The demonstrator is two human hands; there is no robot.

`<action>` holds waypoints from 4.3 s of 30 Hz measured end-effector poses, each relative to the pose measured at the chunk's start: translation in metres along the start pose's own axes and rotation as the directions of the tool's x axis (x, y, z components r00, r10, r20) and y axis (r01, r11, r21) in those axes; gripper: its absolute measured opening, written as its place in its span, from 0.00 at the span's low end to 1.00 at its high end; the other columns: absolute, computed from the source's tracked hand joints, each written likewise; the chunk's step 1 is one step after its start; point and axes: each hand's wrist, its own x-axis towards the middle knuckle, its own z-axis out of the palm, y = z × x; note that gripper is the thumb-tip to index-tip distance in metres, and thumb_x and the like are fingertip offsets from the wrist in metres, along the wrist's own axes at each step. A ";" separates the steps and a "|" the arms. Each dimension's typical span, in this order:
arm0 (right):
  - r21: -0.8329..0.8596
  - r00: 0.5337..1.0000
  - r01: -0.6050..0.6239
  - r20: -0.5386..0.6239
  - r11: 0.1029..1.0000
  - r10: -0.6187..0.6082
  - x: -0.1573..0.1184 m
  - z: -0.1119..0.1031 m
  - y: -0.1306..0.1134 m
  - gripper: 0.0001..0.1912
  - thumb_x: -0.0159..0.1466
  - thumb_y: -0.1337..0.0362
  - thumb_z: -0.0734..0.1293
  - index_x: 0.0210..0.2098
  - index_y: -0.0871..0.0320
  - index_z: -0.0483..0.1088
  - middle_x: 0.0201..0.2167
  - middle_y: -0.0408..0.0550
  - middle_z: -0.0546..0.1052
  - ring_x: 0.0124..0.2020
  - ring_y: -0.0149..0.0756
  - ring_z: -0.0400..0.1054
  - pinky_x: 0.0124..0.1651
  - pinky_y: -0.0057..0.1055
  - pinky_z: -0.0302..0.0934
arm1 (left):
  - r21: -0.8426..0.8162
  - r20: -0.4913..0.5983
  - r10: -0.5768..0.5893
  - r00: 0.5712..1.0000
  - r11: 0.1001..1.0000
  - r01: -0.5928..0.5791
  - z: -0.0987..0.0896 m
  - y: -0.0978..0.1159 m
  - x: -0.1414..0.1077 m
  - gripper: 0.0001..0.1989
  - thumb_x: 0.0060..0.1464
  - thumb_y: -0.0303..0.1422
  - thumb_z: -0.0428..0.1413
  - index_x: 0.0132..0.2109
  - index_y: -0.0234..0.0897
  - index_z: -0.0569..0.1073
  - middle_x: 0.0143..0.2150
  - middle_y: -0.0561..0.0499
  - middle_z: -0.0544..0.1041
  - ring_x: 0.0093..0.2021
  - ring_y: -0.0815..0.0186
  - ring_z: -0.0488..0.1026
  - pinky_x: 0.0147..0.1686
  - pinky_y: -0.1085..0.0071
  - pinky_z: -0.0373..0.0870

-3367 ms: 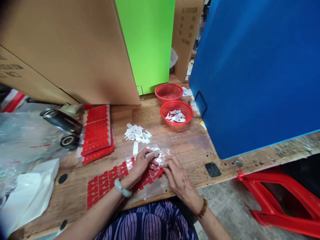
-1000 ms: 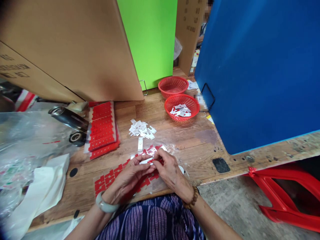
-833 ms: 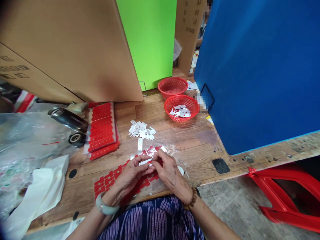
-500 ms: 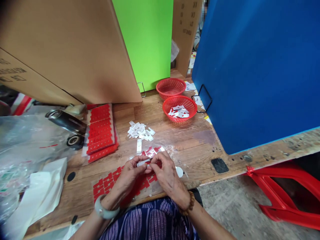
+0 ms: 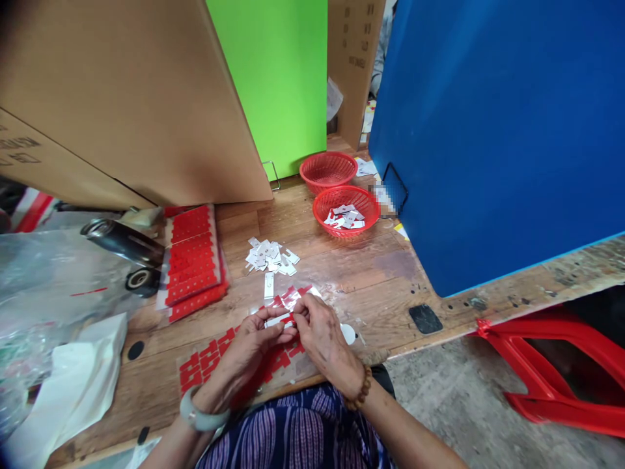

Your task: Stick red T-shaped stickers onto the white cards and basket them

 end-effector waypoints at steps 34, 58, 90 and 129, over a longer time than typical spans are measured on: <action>0.355 0.935 -0.295 0.298 0.887 0.192 0.038 -0.029 0.022 0.14 0.55 0.54 0.68 0.27 0.59 0.66 0.13 0.36 0.68 0.13 0.25 0.59 0.18 0.22 0.52 | 0.441 -0.031 0.239 0.971 0.875 -0.201 -0.018 0.009 0.025 0.18 0.48 0.43 0.61 0.41 0.35 0.69 0.29 0.50 0.75 0.27 0.66 0.74 0.31 0.70 0.70; -0.138 0.999 0.010 0.053 0.990 -0.003 -0.016 -0.055 0.046 0.06 0.62 0.64 0.61 0.33 0.56 0.71 0.31 0.44 0.75 0.33 0.36 0.69 0.39 0.32 0.61 | 0.792 0.119 0.605 0.787 0.420 -0.443 -0.017 0.033 0.042 0.01 0.55 0.30 0.51 0.36 0.38 0.67 0.28 0.55 0.71 0.27 0.68 0.68 0.31 0.72 0.64; -0.387 0.997 0.081 0.047 0.918 -0.069 -0.022 -0.044 0.056 0.06 0.64 0.71 0.60 0.32 0.56 0.65 0.33 0.45 0.69 0.35 0.36 0.65 0.41 0.32 0.58 | -0.195 0.058 -0.094 0.994 0.975 0.104 0.036 -0.006 0.026 0.13 0.46 0.12 0.57 0.38 0.27 0.74 0.29 0.47 0.79 0.30 0.69 0.78 0.38 0.77 0.75; 0.087 0.998 -0.062 0.000 0.994 0.062 -0.026 -0.054 0.027 0.05 0.62 0.62 0.64 0.31 0.55 0.66 0.28 0.40 0.72 0.32 0.32 0.66 0.38 0.28 0.59 | -0.077 0.109 -0.106 0.988 0.990 0.115 0.027 -0.004 0.020 0.17 0.45 0.13 0.56 0.43 0.29 0.70 0.32 0.43 0.80 0.30 0.67 0.80 0.37 0.75 0.76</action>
